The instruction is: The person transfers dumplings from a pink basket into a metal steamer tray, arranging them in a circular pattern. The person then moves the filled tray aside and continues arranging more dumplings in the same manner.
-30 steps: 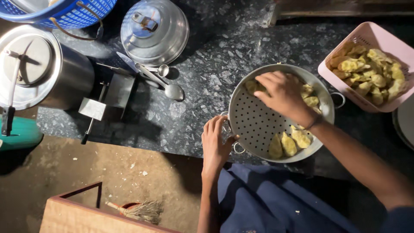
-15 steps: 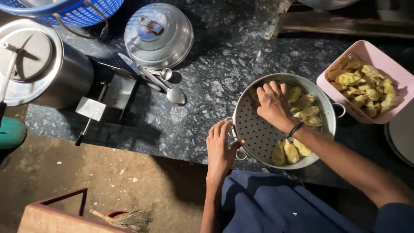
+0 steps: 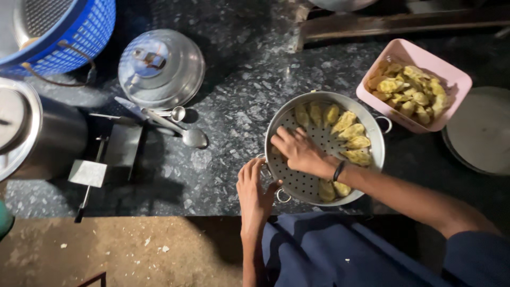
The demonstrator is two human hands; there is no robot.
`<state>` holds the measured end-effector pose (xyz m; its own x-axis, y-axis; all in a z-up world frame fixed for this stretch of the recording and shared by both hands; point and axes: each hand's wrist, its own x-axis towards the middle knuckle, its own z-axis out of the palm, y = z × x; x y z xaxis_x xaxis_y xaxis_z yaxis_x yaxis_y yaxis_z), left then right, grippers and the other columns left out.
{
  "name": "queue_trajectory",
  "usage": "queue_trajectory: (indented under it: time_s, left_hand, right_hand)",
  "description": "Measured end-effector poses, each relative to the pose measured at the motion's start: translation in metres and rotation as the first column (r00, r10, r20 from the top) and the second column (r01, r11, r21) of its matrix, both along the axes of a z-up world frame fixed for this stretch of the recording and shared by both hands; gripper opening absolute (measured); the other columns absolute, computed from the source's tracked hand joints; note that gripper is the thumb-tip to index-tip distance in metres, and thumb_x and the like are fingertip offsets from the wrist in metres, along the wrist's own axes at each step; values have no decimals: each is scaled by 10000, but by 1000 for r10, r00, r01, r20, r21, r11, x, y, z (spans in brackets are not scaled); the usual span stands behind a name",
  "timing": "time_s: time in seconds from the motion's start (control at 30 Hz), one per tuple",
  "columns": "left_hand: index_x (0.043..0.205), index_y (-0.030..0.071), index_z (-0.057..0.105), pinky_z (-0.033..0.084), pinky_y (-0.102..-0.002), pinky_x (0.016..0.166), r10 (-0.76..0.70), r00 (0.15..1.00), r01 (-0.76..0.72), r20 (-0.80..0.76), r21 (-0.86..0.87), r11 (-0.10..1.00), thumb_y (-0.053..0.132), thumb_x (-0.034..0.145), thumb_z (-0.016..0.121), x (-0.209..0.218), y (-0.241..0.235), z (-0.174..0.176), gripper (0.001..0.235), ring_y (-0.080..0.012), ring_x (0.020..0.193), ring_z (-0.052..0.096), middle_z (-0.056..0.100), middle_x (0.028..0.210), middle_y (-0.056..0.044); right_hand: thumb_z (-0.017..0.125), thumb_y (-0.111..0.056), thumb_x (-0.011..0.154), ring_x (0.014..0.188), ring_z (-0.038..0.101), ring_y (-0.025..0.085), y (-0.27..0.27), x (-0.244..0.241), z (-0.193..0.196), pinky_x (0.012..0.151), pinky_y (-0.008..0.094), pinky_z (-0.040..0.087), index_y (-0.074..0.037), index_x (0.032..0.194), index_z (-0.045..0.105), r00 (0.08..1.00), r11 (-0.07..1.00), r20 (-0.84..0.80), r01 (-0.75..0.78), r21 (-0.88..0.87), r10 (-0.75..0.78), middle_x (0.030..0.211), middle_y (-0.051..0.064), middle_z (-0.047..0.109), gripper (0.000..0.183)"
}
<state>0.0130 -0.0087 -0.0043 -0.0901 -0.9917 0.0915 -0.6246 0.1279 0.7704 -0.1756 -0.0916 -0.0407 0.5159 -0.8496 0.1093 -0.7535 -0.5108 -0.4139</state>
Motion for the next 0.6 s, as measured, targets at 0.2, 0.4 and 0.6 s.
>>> queue_trajectory:
  time_s: [0.2, 0.4, 0.6]
  left_hand:
    - [1339, 84, 573, 393, -480, 1058, -2, 1000, 2, 5, -1, 1000, 185, 716, 856, 0, -1, -2, 692, -358, 1332, 479, 574, 1388, -127]
    - [1318, 93, 588, 404, -478, 1056, 25, 1000, -25, 0, 53, 998, 160, 693, 844, -4, -1, 0, 679, -355, 1317, 493, 582, 1373, -121]
    - [1304, 87, 588, 407, -477, 1038, 16, 1000, -17, 15, 39, 999, 189, 696, 864, -3, -1, 3, 676, -349, 1312, 493, 585, 1369, -117]
  right_hand:
    - [808, -137, 787, 945, 726, 249, 11, -41, 26, 784, 364, 559, -80, 1114, 602, 937, 962, 328, 31, 272, -123, 1005, 86, 705, 390]
    - [814, -35, 932, 1029, 668, 148, -5, -242, 31, 922, 286, 556, -49, 1256, 575, 647, 809, 581, 587, 33, -493, 1132, 48, 678, 403]
    - [882, -108, 834, 919, 691, 253, -35, -426, -68, 851, 385, 537, -2, 1034, 667, 583, 595, 160, 803, 32, -796, 994, 155, 709, 312]
